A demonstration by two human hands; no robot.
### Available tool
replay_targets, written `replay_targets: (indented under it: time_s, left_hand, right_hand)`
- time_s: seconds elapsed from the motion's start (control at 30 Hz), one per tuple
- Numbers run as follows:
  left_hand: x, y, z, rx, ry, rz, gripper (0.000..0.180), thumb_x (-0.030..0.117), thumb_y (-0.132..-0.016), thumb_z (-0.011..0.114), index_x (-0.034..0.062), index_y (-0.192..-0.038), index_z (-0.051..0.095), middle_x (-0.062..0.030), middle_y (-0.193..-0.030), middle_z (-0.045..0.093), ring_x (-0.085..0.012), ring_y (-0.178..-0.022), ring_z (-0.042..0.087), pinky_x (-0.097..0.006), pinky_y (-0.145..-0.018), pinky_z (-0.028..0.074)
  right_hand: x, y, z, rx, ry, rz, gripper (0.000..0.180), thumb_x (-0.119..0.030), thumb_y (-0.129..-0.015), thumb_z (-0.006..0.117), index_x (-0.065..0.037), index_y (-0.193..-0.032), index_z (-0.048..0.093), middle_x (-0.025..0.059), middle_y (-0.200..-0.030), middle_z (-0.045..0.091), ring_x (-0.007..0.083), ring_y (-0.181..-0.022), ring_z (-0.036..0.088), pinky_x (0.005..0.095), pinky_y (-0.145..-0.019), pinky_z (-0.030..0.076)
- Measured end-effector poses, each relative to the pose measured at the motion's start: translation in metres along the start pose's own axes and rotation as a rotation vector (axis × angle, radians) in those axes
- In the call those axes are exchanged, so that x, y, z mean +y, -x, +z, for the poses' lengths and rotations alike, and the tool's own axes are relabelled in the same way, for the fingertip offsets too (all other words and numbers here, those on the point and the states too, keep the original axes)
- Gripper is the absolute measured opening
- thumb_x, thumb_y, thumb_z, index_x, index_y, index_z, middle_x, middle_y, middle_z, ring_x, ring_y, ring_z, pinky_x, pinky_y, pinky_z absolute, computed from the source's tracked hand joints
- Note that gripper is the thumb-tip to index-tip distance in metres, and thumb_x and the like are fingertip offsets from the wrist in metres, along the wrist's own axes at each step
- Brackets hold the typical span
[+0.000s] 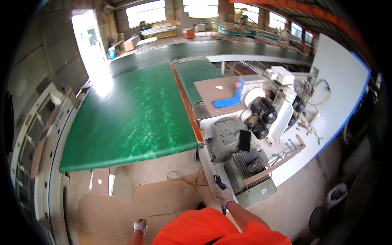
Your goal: The person repeatedly picks up large rectangular panels from a conveyor belt and places them onto a processing machine. They use a handheld tool to apply a substance to the panels before moving them to a stack.
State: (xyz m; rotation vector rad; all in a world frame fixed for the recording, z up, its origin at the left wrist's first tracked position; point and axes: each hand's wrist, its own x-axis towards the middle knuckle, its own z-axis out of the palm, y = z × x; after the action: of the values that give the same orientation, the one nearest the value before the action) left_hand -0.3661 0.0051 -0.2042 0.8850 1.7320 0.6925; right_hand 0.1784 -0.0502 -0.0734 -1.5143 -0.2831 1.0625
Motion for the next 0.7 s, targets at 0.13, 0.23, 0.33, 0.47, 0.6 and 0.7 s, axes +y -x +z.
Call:
replay_targets:
  time_s: [0.13,0.23,0.33,0.47,0.6,0.7]
  left_hand:
    - [0.062,-0.053,0.024,0.022,0.129,0.134,0.013,0.009,-0.097,0.064,-0.0021,-0.093,0.069,-0.0052,-0.075,0.065,-0.0131,-0.063,0.061,-0.031,-0.056,0.052]
    - [0.168,-0.071,0.093,0.004,0.081,0.371,0.015,0.012,-0.101,0.062,-0.0009,-0.095,0.068,-0.0035,-0.076,0.065,-0.0111,-0.065,0.061,-0.028,-0.059,0.053]
    - [0.291,-0.069,0.168,-0.120,0.029,0.697,0.017,0.013,-0.103,0.061,-0.0014,-0.105,0.070,-0.0039,-0.084,0.068,-0.0112,-0.071,0.064,-0.026,-0.064,0.055]
    - [0.413,-0.082,0.246,-0.171,-0.137,1.220,0.020,0.009,-0.099,0.062,-0.0041,-0.111,0.072,-0.0095,-0.091,0.071,-0.0137,-0.078,0.066,-0.028,-0.074,0.055]
    - [0.488,-0.116,0.316,-0.324,-0.097,1.183,0.020,0.009,-0.099,0.064,-0.0029,-0.113,0.072,-0.0108,-0.098,0.072,-0.0148,-0.084,0.068,-0.028,-0.078,0.056]
    - [0.530,-0.172,0.344,-0.312,-0.166,1.236,0.020,0.012,-0.097,0.066,0.0005,-0.113,0.073,-0.0158,-0.106,0.072,-0.0260,-0.091,0.071,-0.035,-0.084,0.057]
  right_hand:
    - [-0.021,-0.027,-0.008,0.088,-0.061,-0.011,0.022,-0.023,-0.095,0.076,-0.004,-0.096,0.066,0.0013,-0.079,0.063,0.0102,-0.067,0.056,0.0289,-0.060,0.044]
    - [-0.031,-0.050,-0.003,0.118,0.139,-0.146,0.032,-0.033,-0.093,0.076,-0.003,-0.102,0.066,0.0019,-0.087,0.066,0.0124,-0.073,0.059,0.0303,-0.066,0.047]
    - [-0.081,-0.063,0.025,0.132,0.574,-0.283,0.043,-0.044,-0.093,0.073,-0.004,-0.109,0.066,0.0108,-0.092,0.072,0.0258,-0.080,0.068,0.0391,-0.074,0.053]
    - [-0.165,-0.084,0.089,0.062,0.969,-0.209,0.056,-0.057,-0.093,0.062,-0.005,-0.113,0.065,0.0241,-0.101,0.073,0.0447,-0.098,0.070,0.0515,-0.087,0.054]
    - [-0.204,-0.130,0.137,0.103,1.018,-0.228,0.058,-0.060,-0.094,0.058,-0.005,-0.112,0.064,0.0261,-0.101,0.073,0.0475,-0.100,0.069,0.0535,-0.090,0.054]
    - [-0.216,-0.173,0.170,0.165,0.999,-0.204,0.058,-0.058,-0.095,0.058,-0.004,-0.115,0.066,0.0268,-0.100,0.074,0.0463,-0.099,0.071,0.0534,-0.090,0.054]
